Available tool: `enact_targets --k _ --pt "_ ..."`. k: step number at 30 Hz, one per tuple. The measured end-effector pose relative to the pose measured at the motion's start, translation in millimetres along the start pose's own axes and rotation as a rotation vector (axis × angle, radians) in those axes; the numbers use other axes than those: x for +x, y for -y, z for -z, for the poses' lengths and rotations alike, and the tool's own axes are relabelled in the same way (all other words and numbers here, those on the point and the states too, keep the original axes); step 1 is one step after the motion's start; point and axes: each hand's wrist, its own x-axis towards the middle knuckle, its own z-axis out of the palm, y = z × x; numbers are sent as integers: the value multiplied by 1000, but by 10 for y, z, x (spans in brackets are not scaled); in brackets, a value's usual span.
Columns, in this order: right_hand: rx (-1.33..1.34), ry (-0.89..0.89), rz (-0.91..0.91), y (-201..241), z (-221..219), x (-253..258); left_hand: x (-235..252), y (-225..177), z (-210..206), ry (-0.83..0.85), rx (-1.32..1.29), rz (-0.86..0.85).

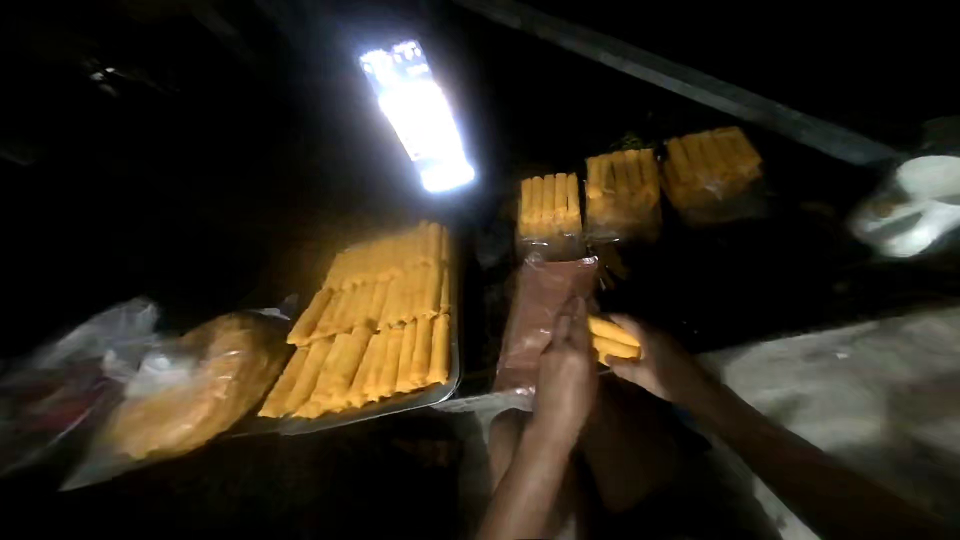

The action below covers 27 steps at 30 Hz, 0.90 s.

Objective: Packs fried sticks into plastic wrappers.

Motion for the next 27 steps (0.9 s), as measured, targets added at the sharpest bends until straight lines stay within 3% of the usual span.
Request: enact_targets --k 6,8,11,13,19,27 --pt "-65 -25 -60 15 115 4 -46 -218 -155 -113 369 -247" --pt "73 -12 -122 -9 160 -2 -75 -235 -201 -147 401 -300" --pt "566 30 -259 -37 191 -62 -108 -187 -177 -148 307 -311" --pt "757 74 -338 -60 186 -61 -121 -130 -163 -81 239 -275" --pt "699 121 -269 22 187 -41 -149 -156 -250 -25 46 -242" --pt "1036 -109 -334 73 -19 -238 -186 -165 -287 47 -122 -170"
